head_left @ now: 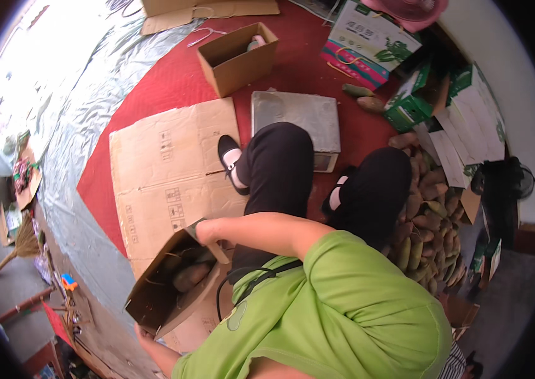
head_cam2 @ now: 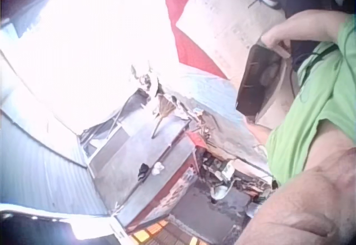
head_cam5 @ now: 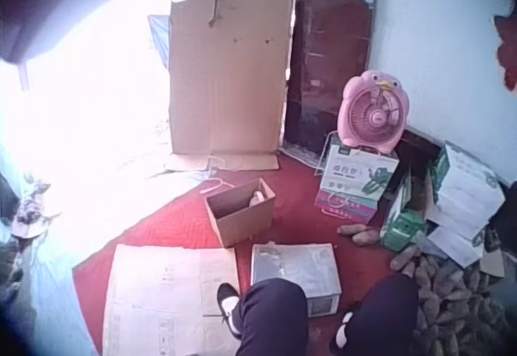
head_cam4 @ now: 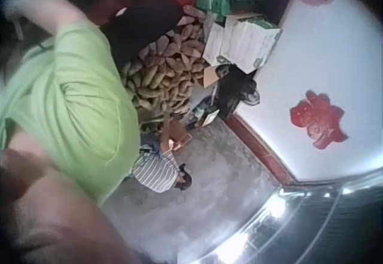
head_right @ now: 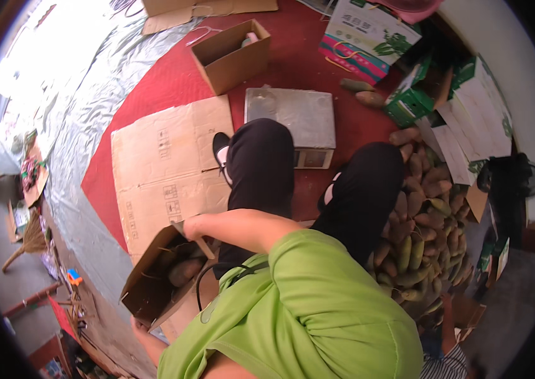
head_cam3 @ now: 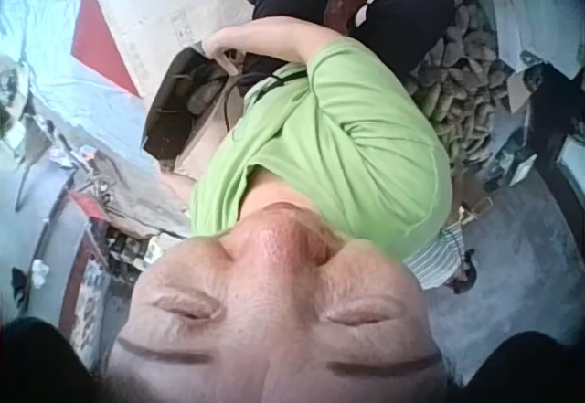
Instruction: Sorting and packing winter melons into cardboard boxes and weighing them on a scale.
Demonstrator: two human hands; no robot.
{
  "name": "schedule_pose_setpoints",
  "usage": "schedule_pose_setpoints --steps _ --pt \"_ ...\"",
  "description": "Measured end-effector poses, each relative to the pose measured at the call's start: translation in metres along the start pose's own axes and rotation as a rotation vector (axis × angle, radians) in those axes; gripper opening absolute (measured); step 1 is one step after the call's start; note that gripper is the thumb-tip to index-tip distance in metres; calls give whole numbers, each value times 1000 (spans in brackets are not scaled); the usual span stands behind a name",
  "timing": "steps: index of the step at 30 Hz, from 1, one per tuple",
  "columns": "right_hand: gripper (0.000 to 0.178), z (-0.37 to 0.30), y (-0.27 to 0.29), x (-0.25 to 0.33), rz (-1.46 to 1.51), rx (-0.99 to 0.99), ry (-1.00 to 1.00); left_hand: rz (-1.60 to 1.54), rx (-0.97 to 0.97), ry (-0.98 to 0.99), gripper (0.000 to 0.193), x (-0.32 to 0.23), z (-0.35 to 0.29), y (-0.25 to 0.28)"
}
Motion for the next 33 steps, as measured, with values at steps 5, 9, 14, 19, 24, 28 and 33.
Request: schedule_pose_setpoints --steps 5,9,14,19,24,28,33 --pt "25 -34 47 20 397 90 -292 310 -262 -145 35 -77 -17 42" --pt "32 -51 67 2 504 -93 -185 769 -367 -691 34 -141 -9 -40" --pt "34 -119 78 -39 825 -526 -233 1135 -252 -1373 36 -154 -71 -235" --pt "31 -187 112 -40 1104 -836 37 1065 298 -1225 28 -102 -170 -418" --pt "24 -300 117 -65 1064 -1165 82 1674 790 -1200 32 51 -161 -549" --pt "22 -404 94 -87 1109 -1451 -13 2098 1045 -947 29 128 -54 -560" --pt "21 -512 9 -121 1068 -1851 -367 1903 1122 -942 26 114 -44 -563"
Point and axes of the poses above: each hand's wrist, its own z-axis towards the middle knuckle, its own y-axis out of the back of the hand, x = y × z, the point moved 2 cm from there along z, towards the middle knuckle, and after that the axes turned 15 degrees about -z, right-handed, at the moved point
